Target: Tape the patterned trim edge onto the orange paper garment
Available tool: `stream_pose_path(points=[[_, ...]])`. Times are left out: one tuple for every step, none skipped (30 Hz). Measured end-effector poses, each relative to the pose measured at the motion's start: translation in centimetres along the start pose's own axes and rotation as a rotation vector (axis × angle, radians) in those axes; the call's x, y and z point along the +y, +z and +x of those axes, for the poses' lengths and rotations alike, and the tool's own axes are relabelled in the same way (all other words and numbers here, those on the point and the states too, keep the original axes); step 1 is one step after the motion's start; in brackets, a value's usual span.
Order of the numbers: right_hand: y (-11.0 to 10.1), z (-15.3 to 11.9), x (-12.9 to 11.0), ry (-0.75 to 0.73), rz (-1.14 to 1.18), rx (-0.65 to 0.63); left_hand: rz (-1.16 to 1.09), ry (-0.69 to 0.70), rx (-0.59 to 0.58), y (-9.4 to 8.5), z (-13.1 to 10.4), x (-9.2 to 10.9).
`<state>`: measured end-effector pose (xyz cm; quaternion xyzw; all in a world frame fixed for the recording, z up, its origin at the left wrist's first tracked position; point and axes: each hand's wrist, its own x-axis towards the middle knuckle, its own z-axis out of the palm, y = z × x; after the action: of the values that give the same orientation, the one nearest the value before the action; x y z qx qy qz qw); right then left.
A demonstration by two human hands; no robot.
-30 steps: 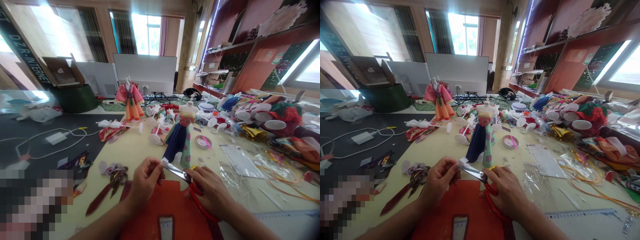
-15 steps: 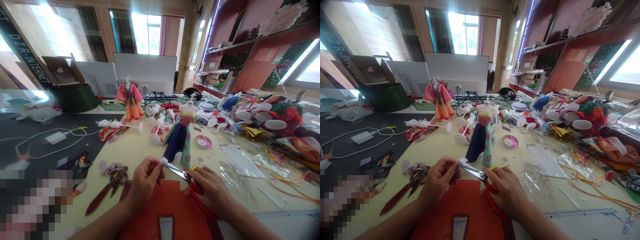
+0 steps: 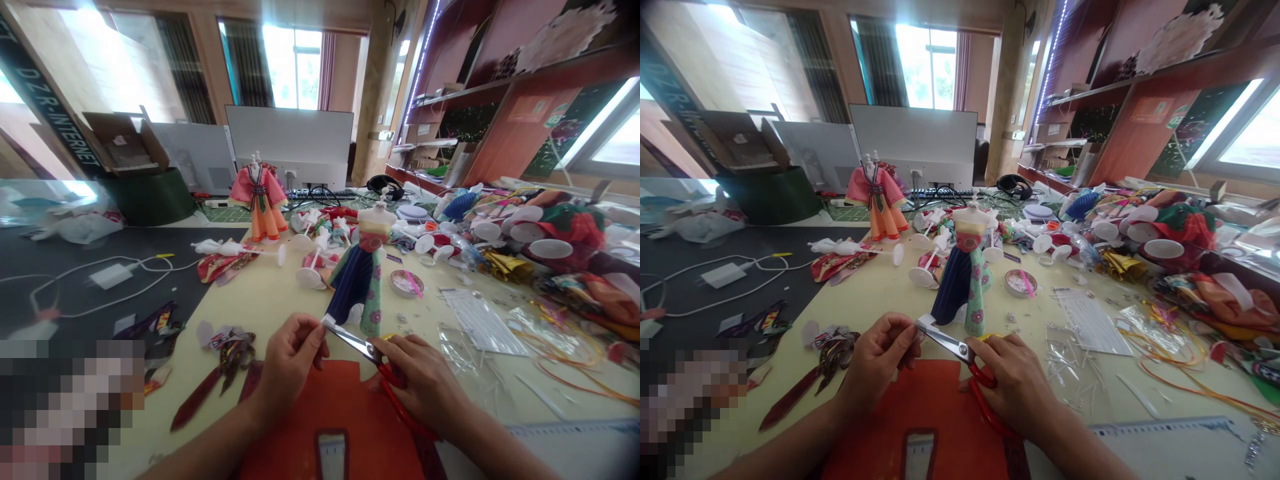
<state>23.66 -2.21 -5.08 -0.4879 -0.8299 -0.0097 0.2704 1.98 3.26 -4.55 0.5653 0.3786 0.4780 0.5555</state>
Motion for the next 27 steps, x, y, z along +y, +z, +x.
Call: stream_pose_path(points=[[0.0,0.0,0.0,-0.003,0.0,0.002,-0.001,-0.001,0.0,0.0,0.0,0.0],[0.0,0.0,0.0,-0.005,-0.002,0.005,-0.001,-0.001,0.0,0.0,0.0,0.0],[0.0,0.0,0.0,-0.007,-0.004,0.008,0.0,-0.003,0.0,0.0,0.0,0.0],[0.0,0.0,0.0,-0.009,-0.008,0.012,0.002,-0.003,0.0,0.0,0.1,0.0],[0.0,0.1,-0.1,-0.013,-0.014,0.017,0.004,-0.003,0.001,0.0,0.0,0.0],[0.0,0.1,-0.1,-0.017,-0.019,0.023,0.005,-0.003,0.002,0.0,0.0,0.0],[0.0,0.1,-0.1,-0.02,-0.025,0.029,0.005,-0.003,0.002,0.0,0.0,0.1],[0.0,0.1,-0.1,-0.024,-0.029,0.035,0.003,-0.003,0.003,0.0,0.0,0.1],[0.0,0.1,-0.1,-0.029,-0.031,0.041,0.001,-0.004,0.003,0.0,0.0,0.1],[0.0,0.1,-0.1,-0.033,-0.033,0.046,-0.001,-0.006,0.003,0.0,0.0,0.1],[-0.1,0.1,-0.2,-0.037,-0.034,0.05,-0.001,-0.007,0.003,0.0,0.0,0.1],[-0.1,0.1,-0.2,-0.04,-0.037,0.054,0.001,-0.007,0.003,0.0,0.0,0.1],[-0.1,0.1,-0.2,-0.041,-0.041,0.058,0.006,-0.006,0.003,0.0,0.0,0.1],[-0.1,0.0,-0.3,-0.04,-0.05,0.06,0.013,-0.004,0.001,0.0,0.0,0.1],[0.0,0.0,-0.3,-0.036,-0.063,0.061,0.023,-0.001,-0.002,0.0,0.0,0.2],[0.0,0.0,-0.2,-0.031,-0.081,0.061,0.038,0.004,-0.005,-0.1,0.0,0.2],[0.0,0.0,-0.2,-0.028,-0.101,0.064,0.057,0.011,-0.008,-0.1,0.1,0.3],[0.1,-0.1,-0.1,-0.024,-0.125,0.07,0.079,0.021,-0.008,-0.1,0.1,0.3],[0.1,-0.1,0.1,-0.015,-0.151,0.081,0.105,0.034,-0.003,-0.1,0.1,0.4],[0.1,-0.1,0.3,-0.006,-0.178,0.098,0.13,0.051,0.008,-0.2,0.2,0.4],[0.0,-0.1,0.5,0.003,-0.206,0.121,0.155,0.066,0.025,-0.3,0.3,0.3],[0.0,-0.2,0.8,0.01,-0.234,0.145,0.18,0.077,0.04,-0.4,0.5,0.3],[0.0,-0.2,1.0,0.015,-0.258,0.165,0.212,0.084,0.052,-0.6,0.7,0.2],[0.0,-0.2,1.2,0.017,-0.276,0.177,0.26,0.092,0.057,-0.8,1.0,0.1],[0.0,-0.2,1.3,0.014,-0.288,0.183,0.342,0.108,0.056,-1.1,1.3,-0.1],[0.0,-0.1,1.4,0.011,-0.293,0.182,0.448,0.131,0.054,-1.4,1.6,-0.2],[0.1,-0.1,1.4,0.011,-0.294,0.175,0.561,0.158,0.052,-1.7,1.9,-0.2]])
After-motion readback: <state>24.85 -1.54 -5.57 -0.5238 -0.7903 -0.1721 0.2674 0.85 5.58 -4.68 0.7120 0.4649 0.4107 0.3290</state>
